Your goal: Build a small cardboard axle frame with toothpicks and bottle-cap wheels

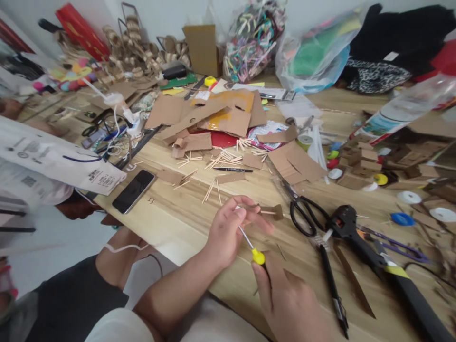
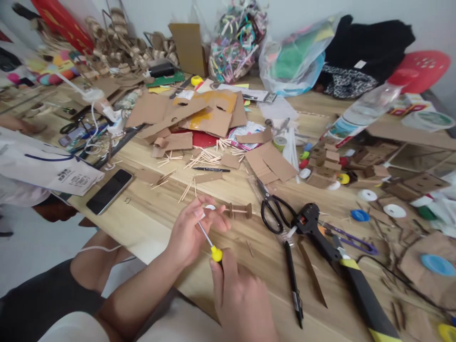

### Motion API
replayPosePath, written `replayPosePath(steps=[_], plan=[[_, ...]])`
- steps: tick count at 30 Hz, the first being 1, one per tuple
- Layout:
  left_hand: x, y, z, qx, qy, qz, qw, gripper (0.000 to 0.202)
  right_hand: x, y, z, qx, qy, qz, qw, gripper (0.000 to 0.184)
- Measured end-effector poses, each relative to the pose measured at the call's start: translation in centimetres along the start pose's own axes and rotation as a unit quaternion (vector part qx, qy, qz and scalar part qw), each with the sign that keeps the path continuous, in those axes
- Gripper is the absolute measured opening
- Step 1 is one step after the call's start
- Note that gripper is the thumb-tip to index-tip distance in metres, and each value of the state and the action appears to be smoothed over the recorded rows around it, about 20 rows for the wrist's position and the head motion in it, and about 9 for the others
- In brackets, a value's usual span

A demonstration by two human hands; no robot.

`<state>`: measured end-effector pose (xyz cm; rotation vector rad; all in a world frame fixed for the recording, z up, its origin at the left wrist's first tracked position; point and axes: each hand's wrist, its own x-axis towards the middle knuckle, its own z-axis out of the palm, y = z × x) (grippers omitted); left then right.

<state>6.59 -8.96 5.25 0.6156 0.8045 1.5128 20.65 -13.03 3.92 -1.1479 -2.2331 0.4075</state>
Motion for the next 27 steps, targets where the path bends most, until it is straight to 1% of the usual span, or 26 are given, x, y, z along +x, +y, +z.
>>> replayPosePath(steps=[2,3,4,5,6,7,8,9,10,11,12,13,14,16,17,18,19,21,24,27], plan=[[-0.2,0.0,0.0,0.012,-0.018,0.009,1.0,0.037,-0.2,0.2,0.2,-0.003,0.013,-0.005,1.0,0.038],[-0.4,0.1,0.0,0.019,-0.032,0.014,0.999,0.038,-0.4,0.2,0.1,0.025,0.003,0.007,1.0,0.038],[-0.6,0.1,0.0,0.027,-0.05,0.02,0.998,0.038,-0.7,0.1,0.0,0.072,-0.022,0.03,0.997,0.039],[-0.9,0.2,0.1,0.033,-0.071,0.028,0.997,0.039,-1.1,-0.1,-0.1,0.135,-0.057,0.064,0.987,0.042],[-1.2,0.2,0.2,0.036,-0.095,0.034,0.994,0.039,-1.6,-0.4,-0.3,0.208,-0.094,0.108,0.968,0.045],[-1.5,0.2,0.3,0.036,-0.121,0.038,0.991,0.038,-2.1,-0.7,-0.4,0.28,-0.126,0.161,0.938,0.048],[-1.8,0.0,0.4,0.033,-0.146,0.035,0.988,0.038,-2.6,-1.0,-0.5,0.343,-0.143,0.216,0.903,0.051],[-2.1,-0.1,0.5,0.028,-0.171,0.028,0.984,0.039,-3.1,-1.3,-0.6,0.391,-0.148,0.269,0.868,0.053],[-2.5,-0.4,0.6,0.023,-0.191,0.019,0.981,0.04,-3.4,-1.5,-0.6,0.419,-0.143,0.311,0.841,0.054],[-2.8,-0.7,0.6,0.022,-0.206,0.005,0.978,0.043,-3.5,-1.6,-0.6,0.429,-0.135,0.334,0.828,0.054],[-3.1,-1.0,0.6,0.021,-0.213,-0.002,0.977,0.045,-3.5,-1.5,-0.5,0.426,-0.126,0.338,0.83,0.053],[-3.3,-1.3,0.6,0.025,-0.209,-0.007,0.978,0.046,-3.3,-1.4,-0.5,0.409,-0.118,0.321,0.846,0.052],[-3.5,-1.6,0.6,0.035,-0.198,-0.013,0.979,0.046,-3.0,-1.1,-0.4,0.383,-0.111,0.285,0.872,0.052],[-3.8,-1.9,0.5,0.049,-0.171,-0.005,0.984,0.046,-2.2,-0.3,-0.3,0.309,-0.099,0.179,0.929,0.048],[-3.9,-2.0,0.5,0.052,-0.159,0.005,0.986,0.046,-1.8,0.0,-0.2,0.27,-0.095,0.125,0.95,0.045],[-4.0,-2.0,0.5,0.05,-0.147,0.02,0.988,0.045,-1.5,0.3,-0.1,0.234,-0.092,0.081,0.964,0.042],[-4.0,-2.0,0.4,0.044,-0.131,0.038,0.99,0.043,-1.3,0.4,0.1,0.207,-0.095,0.048,0.973,0.04],[-4.0,-1.7,0.2,0.03,-0.089,0.068,0.993,0.038,-1.0,0.2,0.2,0.186,-0.111,0.022,0.976,0.039],[-4.1,-1.1,-0.3,0.029,-0.019,0.109,0.993,0.033,-1.0,-0.7,0.0,0.22,-0.164,0.03,0.961,0.038],[-4.4,-0.5,-0.9,0.067,0.013,0.151,0.986,0.027,-1.1,-1.6,-0.3,0.236,-0.19,0.046,0.952,0.038]])
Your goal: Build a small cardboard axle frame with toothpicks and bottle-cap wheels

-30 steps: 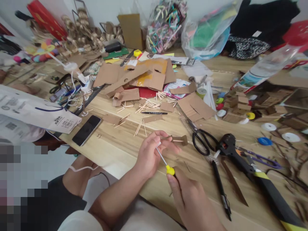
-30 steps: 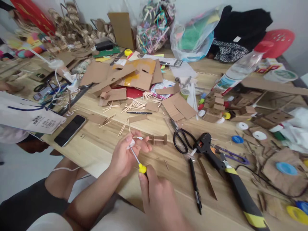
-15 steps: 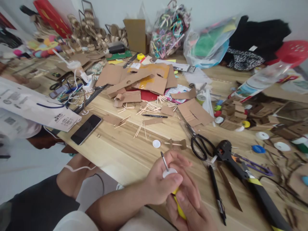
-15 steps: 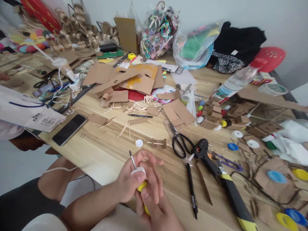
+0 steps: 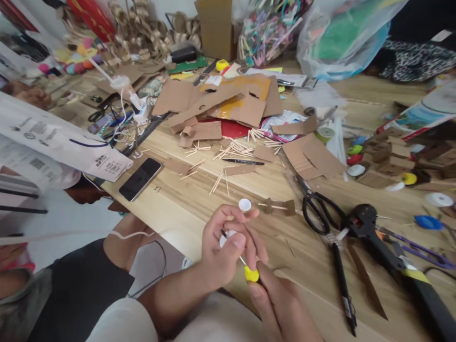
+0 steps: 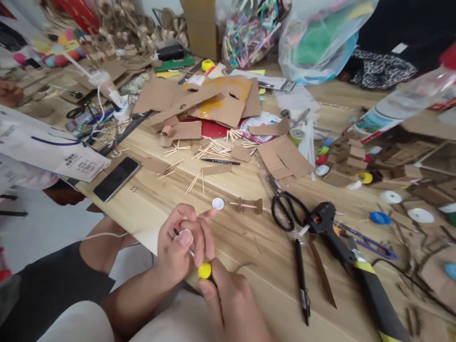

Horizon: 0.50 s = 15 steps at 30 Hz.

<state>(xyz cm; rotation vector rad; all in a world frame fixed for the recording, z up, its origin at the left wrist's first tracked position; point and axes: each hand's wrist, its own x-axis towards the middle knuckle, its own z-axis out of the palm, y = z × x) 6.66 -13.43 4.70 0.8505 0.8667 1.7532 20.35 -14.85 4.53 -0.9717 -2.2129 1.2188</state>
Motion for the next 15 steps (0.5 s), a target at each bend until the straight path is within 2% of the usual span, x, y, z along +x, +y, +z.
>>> replayPosePath(steps=[4,6,8,9,10,11,12,13,15], plan=[[1.3,1.3,-1.2,0.028,0.034,0.009,0.999,0.026,-0.6,0.5,0.2,-0.011,-0.005,0.009,1.0,0.038],[2.9,2.3,-2.3,0.039,0.099,0.025,0.994,0.028,-1.1,1.5,0.5,-0.013,-0.018,0.033,0.999,0.039],[4.7,3.4,-3.7,0.091,0.159,0.099,0.978,0.026,-1.7,2.6,0.6,-0.013,-0.027,0.07,0.997,0.041],[5.6,3.8,-4.4,0.158,0.151,0.105,0.97,0.022,-2.0,3.0,0.6,-0.012,-0.027,0.083,0.996,0.043],[6.3,4.0,-5.0,0.247,0.114,0.08,0.959,0.017,-2.2,3.4,0.5,-0.011,-0.024,0.091,0.995,0.043],[7.1,4.1,-5.3,0.349,0.033,0.019,0.936,0.014,-2.4,3.6,0.4,-0.011,-0.019,0.096,0.995,0.044],[7.8,4.1,-5.5,0.447,-0.046,-0.03,0.893,0.011,-2.5,3.7,0.2,-0.011,-0.013,0.098,0.995,0.043],[8.5,3.9,-5.5,0.535,-0.113,-0.058,0.835,0.01,-2.6,3.7,0.1,-0.012,-0.007,0.098,0.995,0.042],[9.8,3.1,-5.0,0.664,-0.185,-0.065,0.722,0.005,-2.6,3.5,-0.2,-0.017,0.003,0.098,0.995,0.04]])
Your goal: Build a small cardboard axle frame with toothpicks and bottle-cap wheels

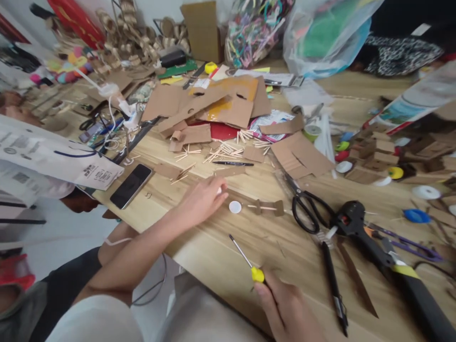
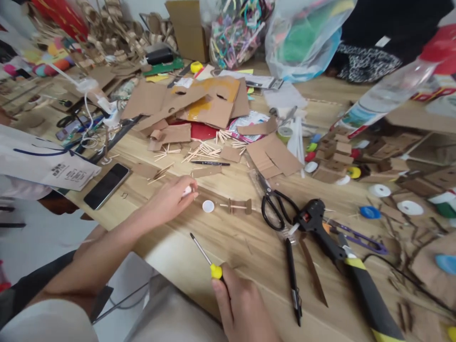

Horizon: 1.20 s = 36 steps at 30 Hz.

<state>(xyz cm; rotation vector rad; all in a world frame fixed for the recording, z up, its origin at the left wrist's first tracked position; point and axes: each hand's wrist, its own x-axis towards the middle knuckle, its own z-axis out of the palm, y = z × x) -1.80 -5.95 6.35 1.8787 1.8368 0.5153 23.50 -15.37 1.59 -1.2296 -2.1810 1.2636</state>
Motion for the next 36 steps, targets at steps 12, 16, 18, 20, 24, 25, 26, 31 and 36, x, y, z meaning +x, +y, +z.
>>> replayPosePath(steps=[12,16,18,20,24,25,26,31,36], plan=[[4.7,-0.1,2.2,0.065,-0.077,0.044,0.994,0.032,-0.8,0.3,-0.5,-0.005,0.008,0.011,1.0,0.034],[4.2,-1.6,2.2,-0.005,-0.045,0.056,0.997,0.035,-0.7,0.4,-0.5,0.001,0.004,0.011,1.0,0.031],[4.1,-1.9,2.3,-0.015,-0.038,0.064,0.997,0.034,-0.4,0.2,-0.4,0.003,0.005,0.004,1.0,0.03],[4.1,-1.7,2.3,-0.015,-0.036,0.077,0.996,0.032,-0.3,0.1,-0.4,-0.001,0.011,-0.008,1.0,0.03],[3.8,-0.9,1.8,-0.008,-0.03,0.098,0.995,0.029,-0.4,0.0,-0.5,-0.008,0.02,-0.014,1.0,0.03],[3.4,-0.6,1.6,-0.006,-0.019,0.1,0.995,0.028,-0.6,0.1,-0.5,-0.01,0.023,-0.012,1.0,0.031],[3.0,-0.5,1.5,-0.003,-0.008,0.101,0.995,0.026,-0.7,0.2,-0.6,-0.012,0.028,-0.01,0.999,0.032],[0.0,0.0,3.2,0.018,-0.027,0.077,0.997,0.022,-1.0,0.8,-0.7,-0.01,0.043,-0.003,0.999,0.036],[-1.2,-0.3,5.7,-0.009,0.004,0.049,0.999,0.018,-1.0,0.6,-0.8,-0.007,0.043,-0.008,0.999,0.039]])
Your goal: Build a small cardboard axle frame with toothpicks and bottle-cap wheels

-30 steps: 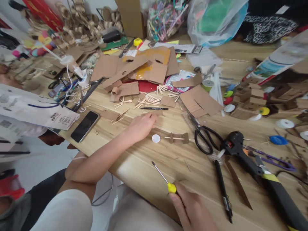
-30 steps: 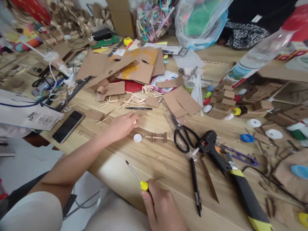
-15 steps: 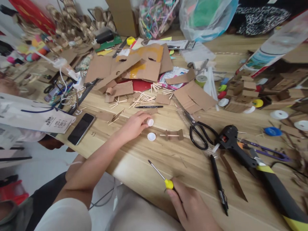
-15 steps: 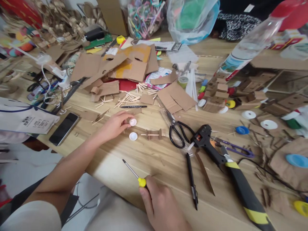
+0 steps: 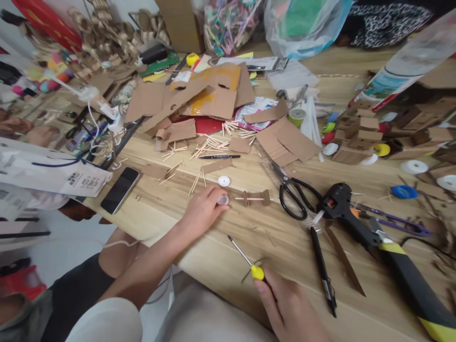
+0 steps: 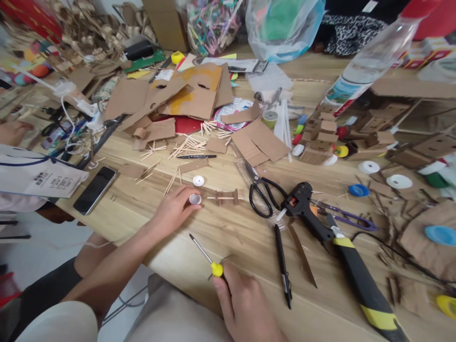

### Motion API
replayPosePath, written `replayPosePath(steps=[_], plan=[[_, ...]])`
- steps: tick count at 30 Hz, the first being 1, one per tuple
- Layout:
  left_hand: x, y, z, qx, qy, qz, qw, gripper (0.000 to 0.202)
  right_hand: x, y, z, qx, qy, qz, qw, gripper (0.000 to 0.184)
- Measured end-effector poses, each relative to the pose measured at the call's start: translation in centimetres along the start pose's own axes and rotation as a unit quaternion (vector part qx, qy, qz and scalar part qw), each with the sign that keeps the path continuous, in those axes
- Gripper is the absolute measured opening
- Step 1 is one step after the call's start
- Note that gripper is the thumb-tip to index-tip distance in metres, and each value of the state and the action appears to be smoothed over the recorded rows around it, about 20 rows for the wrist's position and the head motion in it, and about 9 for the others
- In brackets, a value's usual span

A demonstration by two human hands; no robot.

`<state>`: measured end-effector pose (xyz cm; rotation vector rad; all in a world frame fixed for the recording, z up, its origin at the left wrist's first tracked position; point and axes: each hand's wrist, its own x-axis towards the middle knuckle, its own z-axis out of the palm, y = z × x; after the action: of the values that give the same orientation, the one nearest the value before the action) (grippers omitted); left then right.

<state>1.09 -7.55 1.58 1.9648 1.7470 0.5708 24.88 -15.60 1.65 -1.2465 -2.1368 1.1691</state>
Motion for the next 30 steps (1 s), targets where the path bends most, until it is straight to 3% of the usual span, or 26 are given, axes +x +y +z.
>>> replayPosePath(steps=[5,9,12,14,18,23,26,30], plan=[[-1.1,1.2,-1.0,-0.137,0.096,0.052,0.985,0.019,0.1,-0.1,-0.5,-0.036,0.055,0.0,0.998,0.04],[-1.9,2.8,-1.9,-0.207,0.072,0.092,0.971,0.019,0.8,-0.1,-1.0,-0.074,0.106,0.003,0.992,0.045],[-2.0,3.0,-1.8,-0.292,0.053,0.075,0.952,0.023,1.3,-0.4,-1.3,-0.102,0.101,-0.004,0.99,0.046],[-1.8,2.9,-1.4,-0.38,0.051,0.05,0.922,0.032,1.4,-0.8,-1.5,-0.123,0.098,-0.011,0.988,0.046],[-1.6,2.7,-0.4,-0.563,0.046,0.011,0.825,0.04,1.6,-2.2,-2.0,-0.136,0.08,-0.027,0.987,0.04],[-1.5,3.9,0.6,-0.683,0.024,-0.056,0.728,0.053,2.4,-3.7,-1.9,-0.133,0.084,-0.054,0.986,0.039],[-1.4,4.9,0.7,-0.715,0.011,-0.104,0.691,0.052,2.7,-4.2,-1.6,-0.141,0.086,-0.051,0.985,0.043],[-1.2,6.1,0.5,-0.729,0.024,-0.122,0.674,0.055,2.9,-4.4,-1.2,-0.148,0.114,-0.057,0.981,0.041]])
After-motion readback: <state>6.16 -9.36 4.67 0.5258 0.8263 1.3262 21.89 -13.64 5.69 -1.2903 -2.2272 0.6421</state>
